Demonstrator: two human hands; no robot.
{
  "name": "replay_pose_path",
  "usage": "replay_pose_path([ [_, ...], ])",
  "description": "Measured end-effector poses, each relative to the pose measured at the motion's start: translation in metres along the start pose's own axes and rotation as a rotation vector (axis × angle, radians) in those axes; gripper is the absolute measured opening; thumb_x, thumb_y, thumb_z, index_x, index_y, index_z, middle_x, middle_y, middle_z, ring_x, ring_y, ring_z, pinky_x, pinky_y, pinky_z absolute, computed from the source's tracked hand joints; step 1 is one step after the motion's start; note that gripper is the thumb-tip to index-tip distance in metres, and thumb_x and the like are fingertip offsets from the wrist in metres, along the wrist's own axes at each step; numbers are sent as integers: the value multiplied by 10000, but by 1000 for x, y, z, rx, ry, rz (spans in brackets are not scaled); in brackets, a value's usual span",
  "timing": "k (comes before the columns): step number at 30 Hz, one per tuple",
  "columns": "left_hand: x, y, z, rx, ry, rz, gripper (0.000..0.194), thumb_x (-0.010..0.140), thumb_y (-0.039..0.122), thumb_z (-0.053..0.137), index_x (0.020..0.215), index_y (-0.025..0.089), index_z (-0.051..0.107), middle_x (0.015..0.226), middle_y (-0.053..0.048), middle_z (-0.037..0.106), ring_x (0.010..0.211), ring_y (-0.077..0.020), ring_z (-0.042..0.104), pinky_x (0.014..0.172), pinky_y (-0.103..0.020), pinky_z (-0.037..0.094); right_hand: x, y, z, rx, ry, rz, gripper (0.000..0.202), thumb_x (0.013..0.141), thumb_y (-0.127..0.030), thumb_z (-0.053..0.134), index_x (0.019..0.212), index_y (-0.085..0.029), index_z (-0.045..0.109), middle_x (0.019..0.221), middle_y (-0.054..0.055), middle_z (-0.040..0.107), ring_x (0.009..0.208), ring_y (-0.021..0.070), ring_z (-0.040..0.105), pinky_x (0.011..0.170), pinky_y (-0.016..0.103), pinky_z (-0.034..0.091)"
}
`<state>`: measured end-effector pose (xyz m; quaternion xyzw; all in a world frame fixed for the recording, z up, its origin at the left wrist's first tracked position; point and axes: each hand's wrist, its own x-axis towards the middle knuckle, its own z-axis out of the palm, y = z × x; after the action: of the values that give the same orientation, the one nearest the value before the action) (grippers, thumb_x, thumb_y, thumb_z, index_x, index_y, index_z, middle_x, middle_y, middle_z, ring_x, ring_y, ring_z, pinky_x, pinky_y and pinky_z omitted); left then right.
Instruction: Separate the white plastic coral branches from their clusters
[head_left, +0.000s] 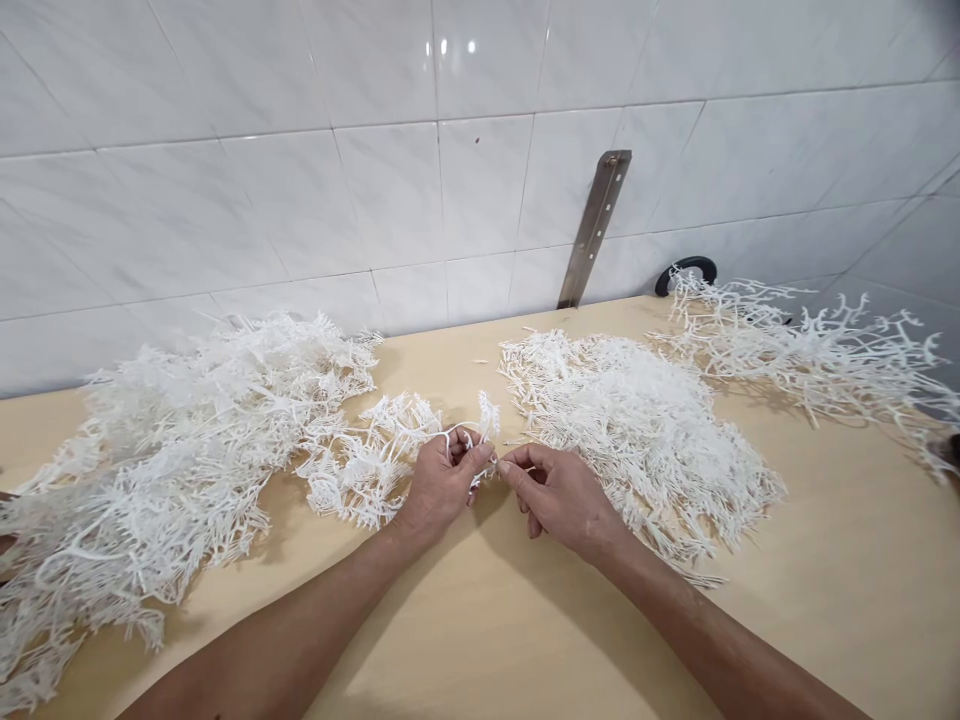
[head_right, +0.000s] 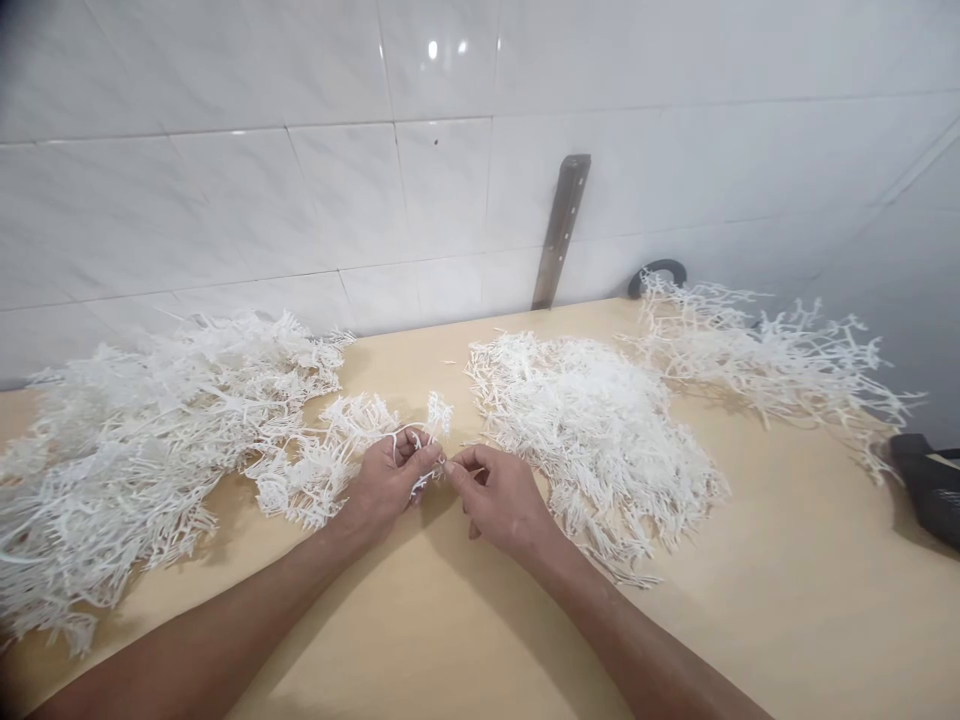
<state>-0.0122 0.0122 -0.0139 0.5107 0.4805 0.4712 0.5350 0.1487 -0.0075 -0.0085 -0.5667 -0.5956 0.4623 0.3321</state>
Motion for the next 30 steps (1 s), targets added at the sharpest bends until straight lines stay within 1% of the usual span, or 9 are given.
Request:
replay_pose_path([
  [7, -1, 2, 0, -10, -28, -27, 366, 741, 502, 732, 747, 185, 550, 567, 58, 469, 430, -72, 415, 381, -198, 358, 1, -1, 2, 2, 43, 30, 173, 837, -351, 568, 812, -197, 644, 523, -67, 554, 348, 103, 557, 350, 200, 454],
  [12, -3, 1, 0, 6, -38, 22, 352, 772, 477, 716, 731, 186, 521, 545, 66, 459, 424, -64, 411, 405, -196, 346, 4, 4, 5, -8, 49, 78, 99, 811, -288, 547, 772, -202, 576, 491, -68, 569, 343, 123, 580, 363, 209, 454],
  [15, -4, 4, -1, -32, -24, 36, 353, 777, 484, 710, 762, 193, 511, 548, 72, 486, 394, -61, 406, 401, -204, 353, 7, 7, 1, 19, 74, 113, 59, 807, -252, 519, 770, -208, 529, 495, -55, 590, 363, 135, 602, 391, 220, 467],
  [17, -4, 7, -2, -46, -48, 6, 373, 762, 497, 723, 758, 192, 508, 556, 66, 514, 385, -61, 419, 392, -203, 348, 8, 7, -6, 2, 112, 124, 57, 806, -261, 529, 785, -208, 537, 522, -45, 607, 374, 140, 607, 408, 236, 482],
  [19, -4, 10, -4, -46, -94, -36, 385, 746, 505, 739, 770, 185, 525, 555, 61, 527, 380, -61, 426, 379, -197, 332, 9, 7, -16, -61, 185, 105, 76, 800, -286, 560, 800, -210, 559, 550, -36, 618, 390, 148, 612, 422, 254, 493],
  [22, -4, 11, -5, -44, -144, -56, 409, 735, 512, 751, 882, 167, 588, 601, 45, 570, 375, -56, 423, 361, -190, 307, 9, 10, -33, -223, 331, 25, 102, 795, -304, 585, 837, -212, 598, 578, -25, 624, 424, 156, 614, 446, 266, 483],
  [25, -4, 10, -5, -20, -182, -44, 428, 744, 527, 741, 925, 156, 628, 633, 27, 584, 388, -56, 432, 359, -192, 312, 10, 14, -46, -394, 456, -90, 144, 790, -280, 574, 889, -203, 646, 710, 19, 672, 487, 154, 616, 518, 287, 480],
  [27, -3, 7, -6, -11, -200, -40, 407, 748, 526, 741, 894, 162, 631, 586, 44, 545, 389, -61, 428, 366, -196, 327, 10, 15, -50, -444, 500, -159, 158, 799, -272, 564, 888, -202, 674, 786, 42, 691, 531, 152, 617, 578, 301, 484],
  [30, -2, 4, -6, -17, -215, -30, 385, 741, 513, 753, 863, 173, 620, 549, 63, 500, 391, -63, 419, 379, -200, 352, 8, 11, -49, -404, 492, -185, 174, 834, -306, 559, 884, -207, 693, 715, 31, 678, 553, 160, 609, 597, 301, 483],
])
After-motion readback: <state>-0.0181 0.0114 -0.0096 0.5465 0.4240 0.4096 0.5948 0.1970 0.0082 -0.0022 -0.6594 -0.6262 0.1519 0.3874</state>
